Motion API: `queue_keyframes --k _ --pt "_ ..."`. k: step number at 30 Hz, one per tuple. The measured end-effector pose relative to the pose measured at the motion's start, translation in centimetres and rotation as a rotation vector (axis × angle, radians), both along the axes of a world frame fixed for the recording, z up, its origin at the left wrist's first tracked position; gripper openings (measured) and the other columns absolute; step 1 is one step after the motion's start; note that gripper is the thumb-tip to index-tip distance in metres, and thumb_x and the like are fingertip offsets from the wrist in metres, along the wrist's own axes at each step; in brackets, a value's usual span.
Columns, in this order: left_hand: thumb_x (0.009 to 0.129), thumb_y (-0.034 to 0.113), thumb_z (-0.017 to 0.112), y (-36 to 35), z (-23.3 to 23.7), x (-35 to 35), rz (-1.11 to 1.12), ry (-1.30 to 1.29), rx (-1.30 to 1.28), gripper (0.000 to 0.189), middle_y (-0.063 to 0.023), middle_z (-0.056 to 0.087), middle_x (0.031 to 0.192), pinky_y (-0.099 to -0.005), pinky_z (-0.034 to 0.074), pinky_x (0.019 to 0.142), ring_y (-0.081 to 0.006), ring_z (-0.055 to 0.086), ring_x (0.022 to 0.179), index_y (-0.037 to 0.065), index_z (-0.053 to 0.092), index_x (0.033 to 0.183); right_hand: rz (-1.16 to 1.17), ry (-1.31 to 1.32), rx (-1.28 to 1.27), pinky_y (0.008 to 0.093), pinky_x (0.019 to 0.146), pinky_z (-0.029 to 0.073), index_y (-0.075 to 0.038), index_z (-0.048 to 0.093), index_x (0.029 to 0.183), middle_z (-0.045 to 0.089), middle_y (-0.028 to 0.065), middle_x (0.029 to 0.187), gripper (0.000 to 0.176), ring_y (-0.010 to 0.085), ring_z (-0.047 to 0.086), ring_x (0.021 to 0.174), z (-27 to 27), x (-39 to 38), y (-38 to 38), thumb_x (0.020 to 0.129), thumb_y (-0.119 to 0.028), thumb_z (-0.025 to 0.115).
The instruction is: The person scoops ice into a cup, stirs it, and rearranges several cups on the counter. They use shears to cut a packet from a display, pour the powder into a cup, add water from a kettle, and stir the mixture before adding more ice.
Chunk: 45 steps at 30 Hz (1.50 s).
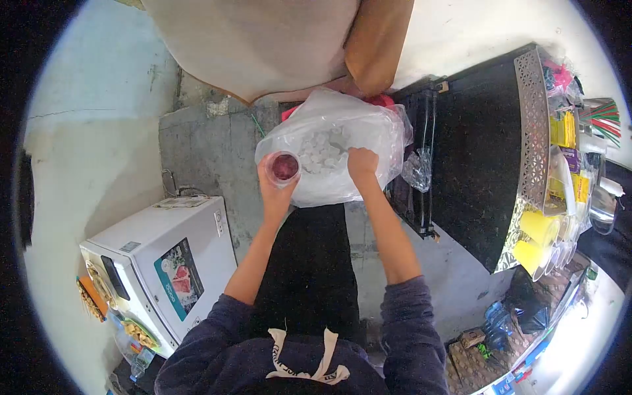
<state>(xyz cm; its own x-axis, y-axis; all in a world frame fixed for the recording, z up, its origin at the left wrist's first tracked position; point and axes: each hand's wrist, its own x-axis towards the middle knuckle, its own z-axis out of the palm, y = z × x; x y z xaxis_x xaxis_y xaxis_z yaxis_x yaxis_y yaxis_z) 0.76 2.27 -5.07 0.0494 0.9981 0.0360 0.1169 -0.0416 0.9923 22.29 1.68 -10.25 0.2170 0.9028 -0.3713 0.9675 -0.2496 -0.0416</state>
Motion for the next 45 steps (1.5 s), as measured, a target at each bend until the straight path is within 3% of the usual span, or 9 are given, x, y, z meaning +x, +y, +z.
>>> queue_keyframes --k 5,14,21,23,26,34,39,42,45 --pt "0.061 -0.007 0.071 0.3 -0.4 -0.7 -0.021 0.012 -0.002 0.069 -0.0107 0.043 0.120 -0.0346 0.035 0.100 -0.0238 0.044 0.116 0.002 0.041 0.122 -0.139 0.253 -0.249 0.0397 0.076 0.050 -0.025 0.069 0.093 0.066 0.0107 0.096 0.021 0.0289 0.064 0.089 0.3 -0.4 0.0 0.080 -0.021 0.053" --pt "0.062 -0.005 0.071 0.9 0.0 -0.8 -0.024 -0.011 -0.001 0.068 -0.0113 0.043 0.120 -0.0354 0.036 0.100 -0.0238 0.045 0.115 0.001 0.040 0.122 -0.159 0.395 -0.049 0.0422 0.068 0.051 -0.029 0.068 0.097 0.067 0.0105 0.087 0.025 0.0320 0.065 0.079 -0.7 0.7 -1.3 0.083 -0.020 0.050" --pt "0.061 -0.004 0.072 0.6 -0.6 -0.3 -0.050 -0.013 -0.037 0.068 -0.0113 0.043 0.120 -0.0351 0.036 0.100 -0.0234 0.045 0.114 0.001 0.041 0.121 -0.153 0.387 0.013 0.0448 0.065 0.051 -0.026 0.067 0.097 0.066 0.0139 0.081 0.024 0.0335 0.064 0.075 5.4 -0.6 -0.2 0.084 -0.019 0.049" --pt "0.062 -0.007 0.072 0.4 -0.7 -0.3 -0.060 0.097 -0.005 0.073 -0.0100 0.043 0.121 -0.0348 0.035 0.101 -0.0223 0.045 0.116 0.003 0.037 0.124 -0.121 0.407 0.068 0.0462 0.064 0.051 -0.025 0.067 0.097 0.065 0.0160 0.077 0.023 0.0351 0.063 0.072 6.8 -0.5 0.0 0.085 -0.018 0.049" --pt "0.059 -0.005 0.072 0.3 -0.4 0.0 -0.010 0.050 0.009 0.067 -0.0118 0.046 0.117 -0.0352 0.036 0.099 -0.0251 0.046 0.114 0.002 0.044 0.120 -0.112 0.391 0.102 0.0460 0.061 0.051 -0.023 0.067 0.097 0.064 0.0170 0.073 0.023 0.0361 0.063 0.068 10.2 -0.5 0.0 0.086 -0.017 0.049" --pt "0.056 -0.006 0.071 0.0 -1.1 0.4 -0.006 0.085 0.020 0.069 -0.0129 0.046 0.117 -0.0353 0.035 0.099 -0.0276 0.046 0.113 0.003 0.045 0.119 -0.053 0.424 0.236 0.0429 0.059 0.050 -0.017 0.066 0.099 0.063 0.0164 0.074 0.021 0.0344 0.062 0.067 15.7 -2.1 -0.8 0.085 -0.012 0.051" --pt "0.056 -0.006 0.071 0.1 -0.8 0.5 -0.010 0.065 0.018 0.069 -0.0124 0.045 0.117 -0.0352 0.035 0.099 -0.0269 0.045 0.114 0.003 0.044 0.119 0.007 0.494 0.337 0.0428 0.061 0.049 -0.013 0.063 0.103 0.060 0.0160 0.080 0.023 0.0338 0.061 0.071 16.1 -3.8 -1.2 0.085 -0.009 0.050" --pt "0.058 -0.006 0.071 0.3 -1.0 0.4 -0.013 0.004 0.004 0.068 -0.0119 0.045 0.117 -0.0350 0.035 0.099 -0.0256 0.045 0.114 0.003 0.044 0.119 -0.092 0.515 0.406 0.0430 0.062 0.050 -0.012 0.062 0.103 0.059 0.0150 0.080 0.023 0.0342 0.061 0.074 14.7 -3.1 -1.3 0.084 -0.009 0.050" --pt "0.059 -0.006 0.071 0.4 -0.9 -0.1 0.018 -0.012 0.007 0.067 -0.0109 0.045 0.117 -0.0346 0.035 0.100 -0.0241 0.045 0.114 0.002 0.044 0.119 -0.102 0.265 0.158 0.0424 0.066 0.051 -0.013 0.059 0.106 0.061 0.0129 0.080 0.026 0.0332 0.063 0.077 9.6 -0.7 -1.6 0.083 -0.008 0.047"
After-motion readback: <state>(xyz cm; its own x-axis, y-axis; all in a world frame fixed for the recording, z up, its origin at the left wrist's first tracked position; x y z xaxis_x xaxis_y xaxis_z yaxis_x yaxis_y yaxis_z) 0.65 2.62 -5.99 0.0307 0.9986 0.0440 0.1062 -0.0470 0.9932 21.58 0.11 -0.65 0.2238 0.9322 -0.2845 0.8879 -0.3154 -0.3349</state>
